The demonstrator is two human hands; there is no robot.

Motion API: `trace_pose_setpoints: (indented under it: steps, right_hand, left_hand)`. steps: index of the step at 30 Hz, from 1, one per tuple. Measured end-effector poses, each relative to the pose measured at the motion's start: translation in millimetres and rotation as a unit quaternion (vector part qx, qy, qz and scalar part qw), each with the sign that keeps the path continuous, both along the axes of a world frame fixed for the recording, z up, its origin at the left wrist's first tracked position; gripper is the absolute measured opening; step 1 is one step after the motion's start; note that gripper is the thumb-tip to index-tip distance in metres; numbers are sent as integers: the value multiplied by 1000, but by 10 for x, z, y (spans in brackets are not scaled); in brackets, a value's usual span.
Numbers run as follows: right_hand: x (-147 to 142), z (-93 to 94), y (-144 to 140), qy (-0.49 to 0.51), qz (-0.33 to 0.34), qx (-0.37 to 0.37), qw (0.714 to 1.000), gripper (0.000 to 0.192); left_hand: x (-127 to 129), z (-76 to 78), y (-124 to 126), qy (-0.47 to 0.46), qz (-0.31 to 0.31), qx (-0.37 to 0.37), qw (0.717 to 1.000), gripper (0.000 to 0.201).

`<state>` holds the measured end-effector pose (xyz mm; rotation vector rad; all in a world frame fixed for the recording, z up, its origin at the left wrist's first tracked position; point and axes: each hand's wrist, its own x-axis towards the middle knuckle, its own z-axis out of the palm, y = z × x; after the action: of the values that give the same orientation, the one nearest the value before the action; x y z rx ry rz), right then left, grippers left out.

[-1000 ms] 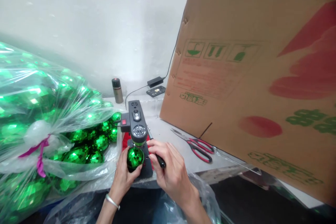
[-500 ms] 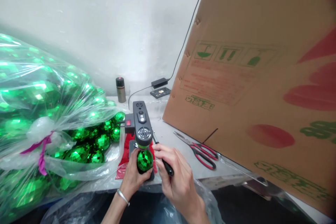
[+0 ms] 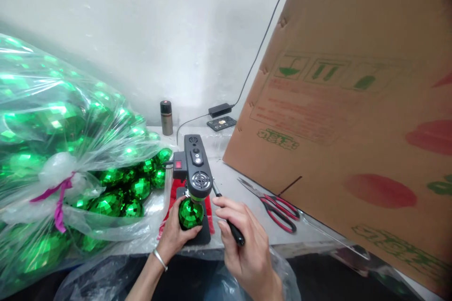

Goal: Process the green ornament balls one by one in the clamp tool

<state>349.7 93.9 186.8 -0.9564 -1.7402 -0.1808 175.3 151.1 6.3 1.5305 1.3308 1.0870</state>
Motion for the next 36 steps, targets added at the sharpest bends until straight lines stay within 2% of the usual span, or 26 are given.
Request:
trace_pose_setpoints:
  steps: [6,14,17,20,24,29,36]
  right_hand:
    - [7,9,0,0,1,-8,1000,17]
    - [-4,18,0,-12,-14,-2,1000,16]
    - [-2,17,-5,-9,-8,-5,1000,15]
    - [15,20,-17,-10,-2,-5,1000,15]
    - [34,6,-13,-21,11,-2,1000,17]
    - [-52,-108,50,20,35,0,999,22]
    - [-175,-322,89,102,34,-1,994,29]
  left_hand:
    - [-20,-12,2,-7,-17,-5,1000,90]
    - [-12,67,24,41,-51,-1,998,87]
    - [3,51,7,49,-42,-6,998,87]
    - [36,38,-13,37,-26,-3,999,86]
    - [76,64,-14,11,-44,-18,999,86]
    - [82,89,-5,1,-37,-28,999,89]
    - [89,115,-13,11,-44,-21,999,85]
